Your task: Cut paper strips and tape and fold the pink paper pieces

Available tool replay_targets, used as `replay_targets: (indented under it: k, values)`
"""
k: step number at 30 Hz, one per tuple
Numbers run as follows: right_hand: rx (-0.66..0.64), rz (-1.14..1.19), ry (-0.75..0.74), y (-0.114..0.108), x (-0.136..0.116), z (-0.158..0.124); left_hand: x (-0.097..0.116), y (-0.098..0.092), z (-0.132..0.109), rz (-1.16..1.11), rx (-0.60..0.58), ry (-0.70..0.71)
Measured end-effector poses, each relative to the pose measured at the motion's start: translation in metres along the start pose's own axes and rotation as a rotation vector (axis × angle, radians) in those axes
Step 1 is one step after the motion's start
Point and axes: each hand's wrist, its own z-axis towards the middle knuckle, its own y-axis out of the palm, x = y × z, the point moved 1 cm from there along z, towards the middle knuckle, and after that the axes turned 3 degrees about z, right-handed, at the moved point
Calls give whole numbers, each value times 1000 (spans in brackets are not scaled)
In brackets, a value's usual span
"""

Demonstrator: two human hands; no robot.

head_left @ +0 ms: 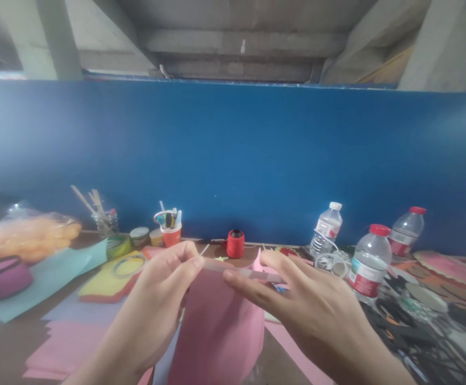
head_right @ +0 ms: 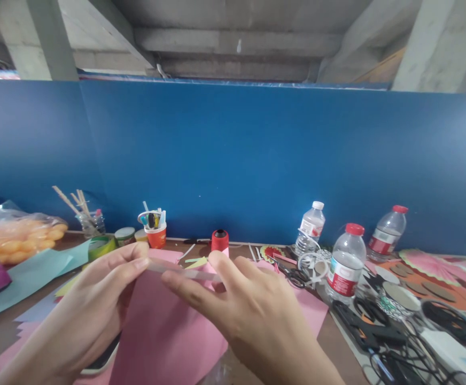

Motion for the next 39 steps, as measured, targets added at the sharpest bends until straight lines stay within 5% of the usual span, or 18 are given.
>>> replay_targets:
  k: [8, 16, 23, 39]
  values:
    - [-10, 24, 44, 3, 0, 2, 1, 2, -2, -47, 2, -28]
    - [237, 230, 19, 6, 5, -2, 6, 5, -6, -106, -2, -48]
    - [329, 168, -5, 5, 7, -1, -1, 0, -5, -28, 120, 17]
    - [360, 139, 1, 1, 7, 0, 1, 2, -1, -231, -21, -70]
